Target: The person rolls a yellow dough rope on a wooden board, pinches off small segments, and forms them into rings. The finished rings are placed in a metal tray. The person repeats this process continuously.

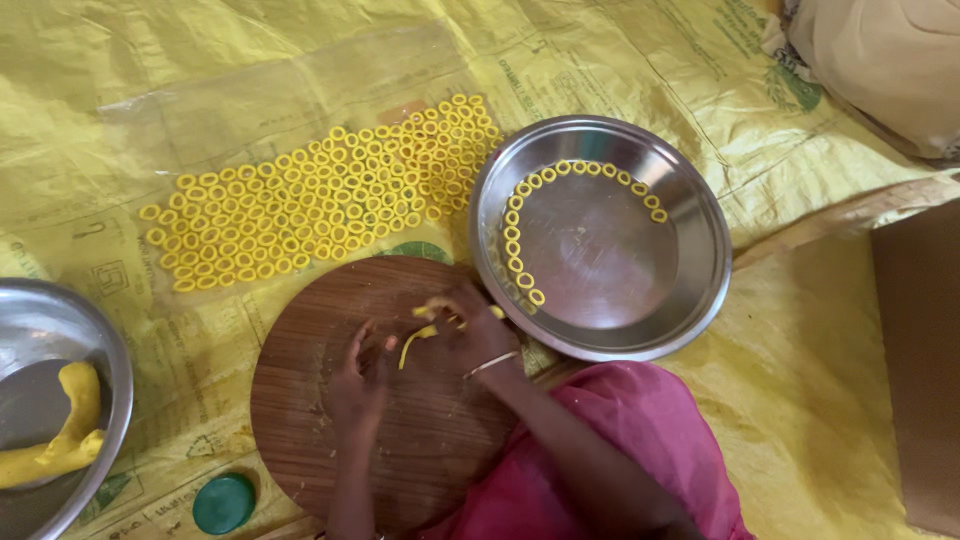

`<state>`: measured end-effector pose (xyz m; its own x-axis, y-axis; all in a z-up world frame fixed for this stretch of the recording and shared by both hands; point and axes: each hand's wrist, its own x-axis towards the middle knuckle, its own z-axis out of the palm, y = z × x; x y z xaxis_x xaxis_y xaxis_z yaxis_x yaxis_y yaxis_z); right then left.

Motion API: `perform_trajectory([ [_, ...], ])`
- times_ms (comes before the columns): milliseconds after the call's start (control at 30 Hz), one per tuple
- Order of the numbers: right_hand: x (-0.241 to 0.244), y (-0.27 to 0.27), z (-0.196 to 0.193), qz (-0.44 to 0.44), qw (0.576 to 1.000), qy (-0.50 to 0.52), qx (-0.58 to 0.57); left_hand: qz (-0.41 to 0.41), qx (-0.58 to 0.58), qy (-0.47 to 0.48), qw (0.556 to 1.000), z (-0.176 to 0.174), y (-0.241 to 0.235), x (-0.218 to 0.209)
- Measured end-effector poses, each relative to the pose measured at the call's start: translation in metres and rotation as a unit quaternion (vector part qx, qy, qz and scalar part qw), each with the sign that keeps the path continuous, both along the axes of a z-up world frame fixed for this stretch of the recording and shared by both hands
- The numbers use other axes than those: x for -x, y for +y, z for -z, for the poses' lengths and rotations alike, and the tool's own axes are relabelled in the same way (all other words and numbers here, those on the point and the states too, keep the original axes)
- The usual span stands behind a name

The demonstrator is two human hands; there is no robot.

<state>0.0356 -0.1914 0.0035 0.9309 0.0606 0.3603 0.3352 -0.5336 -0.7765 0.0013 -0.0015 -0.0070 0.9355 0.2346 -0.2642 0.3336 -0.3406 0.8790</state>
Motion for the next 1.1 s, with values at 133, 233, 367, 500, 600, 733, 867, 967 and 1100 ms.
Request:
perform_trajectory([
  [133,-0.022,-0.061,-0.034,0.063,0.996,0.061,-0.03,0.017,0.015,-0.008,1.0,-0.004,-0.003,0.0],
  [233,-0.037,-0.132,-0.032,0.05,0.99,0.094,0.094,0.062,-0.009,0.026,0.998,-0.002,-0.022,0.004],
  [367,-0.039,-0.202,0.009,0.036,0.965,0.228,0.128,0.112,0.045,-0.038,0.992,0.008,-0.051,0.014],
  [500,-0.035,-0.227,0.053,0.013,0.948,0.294,0.12,0.111,0.069,-0.067,0.989,0.019,-0.057,0.014],
  [600,-0.041,-0.228,0.066,0.015,0.936,0.346,0.068,0.098,0.046,-0.048,0.993,0.018,-0.054,0.015],
  [733,-0.043,-0.221,0.07,0.016,0.916,0.381,0.12,0.098,0.053,-0.021,0.994,0.008,-0.049,0.016],
  [867,-0.04,-0.214,0.06,0.07,0.905,0.389,0.155,0.097,0.022,0.009,0.995,-0.005,-0.048,0.013],
  [967,-0.039,-0.21,0.056,0.074,0.902,0.354,0.234,0.099,0.011,0.012,0.995,-0.009,-0.049,0.014],
  [1100,-0.04,-0.205,0.057,0.093,0.897,0.337,0.269,0.096,0.028,0.003,0.995,-0.01,-0.047,0.014],
])
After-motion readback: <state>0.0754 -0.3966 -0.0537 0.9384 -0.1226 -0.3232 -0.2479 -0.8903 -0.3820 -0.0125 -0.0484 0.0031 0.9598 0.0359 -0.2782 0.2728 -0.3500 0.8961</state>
